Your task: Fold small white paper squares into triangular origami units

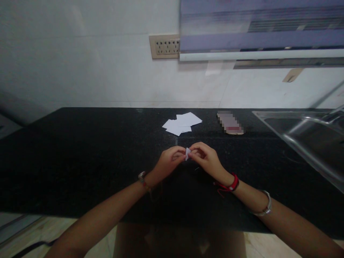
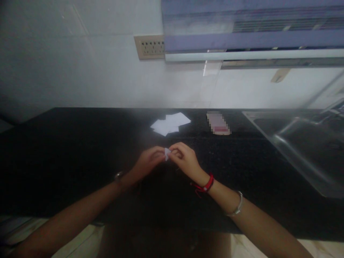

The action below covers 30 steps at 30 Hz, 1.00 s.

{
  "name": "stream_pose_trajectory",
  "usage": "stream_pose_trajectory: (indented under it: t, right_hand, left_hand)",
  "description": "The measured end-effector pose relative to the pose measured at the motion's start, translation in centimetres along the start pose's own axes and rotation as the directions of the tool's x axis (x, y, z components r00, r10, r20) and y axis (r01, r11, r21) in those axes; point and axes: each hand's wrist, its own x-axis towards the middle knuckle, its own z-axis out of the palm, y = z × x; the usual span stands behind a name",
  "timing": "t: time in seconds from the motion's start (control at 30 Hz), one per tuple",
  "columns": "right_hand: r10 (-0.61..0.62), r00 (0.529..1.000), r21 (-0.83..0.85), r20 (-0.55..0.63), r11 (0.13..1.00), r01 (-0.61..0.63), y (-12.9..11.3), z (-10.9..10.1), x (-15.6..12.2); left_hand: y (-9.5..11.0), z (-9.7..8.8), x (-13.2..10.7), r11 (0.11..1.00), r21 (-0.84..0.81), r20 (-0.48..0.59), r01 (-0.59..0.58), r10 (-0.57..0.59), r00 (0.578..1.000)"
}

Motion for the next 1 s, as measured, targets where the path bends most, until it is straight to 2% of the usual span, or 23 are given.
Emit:
stream_pose_trajectory:
  t: [0.23,0.43,0.83,1.0]
  right_hand:
    - [-0.039,0.998,-0.086,-0.041,0.996,0.035,-0.2,0.2,-0.1]
    - [-0.065,0.996,-0.146,-0.063,0.988,0.055,-0.8,0.2,0.0]
    - [-0.138,0.989,-0.206,-0.042,0.97,0.127,-1.2,0.0,-0.1]
    - [-0.213,0.977,-0.277,-0.018,0.94,0.2,-1.6,0.2,-0.1]
  left_hand:
    - [0.6,0.0,-0.1,0.996,0.092,-0.017,-0.008,0.009,1.0]
    - [0.1,0.1,-0.2,0.963,0.247,-0.04,-0.109,0.123,0.992]
    - [0.5,0.0,-0.1,0.893,0.38,-0.036,-0.24,0.274,0.961]
    - [0.6,0.3,-0.1,0.858,0.461,-0.125,-0.227,0.316,0.941]
